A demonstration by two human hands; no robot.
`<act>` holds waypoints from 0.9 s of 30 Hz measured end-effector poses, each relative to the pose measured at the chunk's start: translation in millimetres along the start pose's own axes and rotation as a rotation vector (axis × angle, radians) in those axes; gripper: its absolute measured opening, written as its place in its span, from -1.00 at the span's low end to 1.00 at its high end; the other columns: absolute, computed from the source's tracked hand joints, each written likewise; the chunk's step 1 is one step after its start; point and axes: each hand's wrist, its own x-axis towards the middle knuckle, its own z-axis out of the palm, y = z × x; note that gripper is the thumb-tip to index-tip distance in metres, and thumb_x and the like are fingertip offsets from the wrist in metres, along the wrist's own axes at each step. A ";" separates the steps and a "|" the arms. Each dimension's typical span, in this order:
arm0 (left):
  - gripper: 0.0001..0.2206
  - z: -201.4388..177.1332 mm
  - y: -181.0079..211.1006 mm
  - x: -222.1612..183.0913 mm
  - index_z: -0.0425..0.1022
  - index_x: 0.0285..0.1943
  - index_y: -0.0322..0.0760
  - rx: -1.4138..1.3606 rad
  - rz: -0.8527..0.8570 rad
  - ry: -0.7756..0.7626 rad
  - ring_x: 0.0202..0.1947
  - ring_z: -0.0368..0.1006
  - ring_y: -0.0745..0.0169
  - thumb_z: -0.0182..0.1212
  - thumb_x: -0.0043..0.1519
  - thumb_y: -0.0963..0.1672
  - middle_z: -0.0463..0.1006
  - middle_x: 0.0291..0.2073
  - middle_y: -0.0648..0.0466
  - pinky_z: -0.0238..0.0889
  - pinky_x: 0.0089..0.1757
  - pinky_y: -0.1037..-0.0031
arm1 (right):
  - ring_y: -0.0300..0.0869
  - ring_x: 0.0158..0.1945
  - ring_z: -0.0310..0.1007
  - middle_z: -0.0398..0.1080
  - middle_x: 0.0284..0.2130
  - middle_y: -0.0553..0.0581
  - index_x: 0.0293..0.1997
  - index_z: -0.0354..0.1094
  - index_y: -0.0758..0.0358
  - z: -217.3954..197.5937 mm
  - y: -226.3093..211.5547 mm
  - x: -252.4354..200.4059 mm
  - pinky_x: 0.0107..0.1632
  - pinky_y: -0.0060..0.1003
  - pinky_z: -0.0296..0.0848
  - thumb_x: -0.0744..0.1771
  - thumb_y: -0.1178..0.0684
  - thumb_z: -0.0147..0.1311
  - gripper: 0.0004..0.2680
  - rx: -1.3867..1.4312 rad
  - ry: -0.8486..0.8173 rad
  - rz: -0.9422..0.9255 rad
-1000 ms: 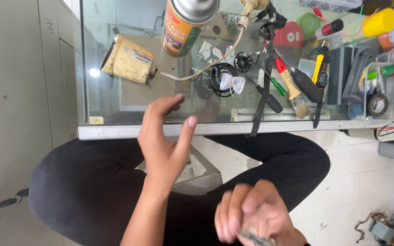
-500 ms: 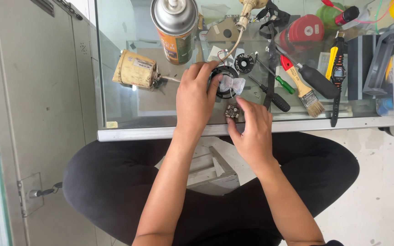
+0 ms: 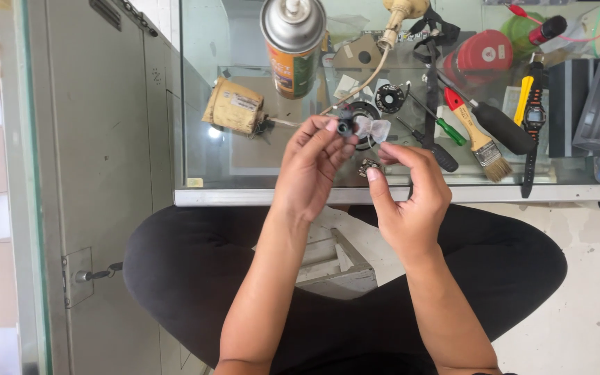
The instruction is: Cleaning and assembling electronic components on a repair bench.
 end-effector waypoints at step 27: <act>-0.53 9.6 63.5 -79.1 0.28 0.20 -0.37 0.791 1.148 0.141 0.05 0.63 0.06 0.46 0.20 -0.33 0.59 -0.03 -0.15 0.63 0.08 0.43 | 0.09 0.56 0.29 -0.07 0.58 0.17 0.67 -0.38 -0.21 121.6 10.9 99.7 0.51 -0.07 0.49 0.50 -0.04 0.37 -0.29 0.134 -0.017 -0.161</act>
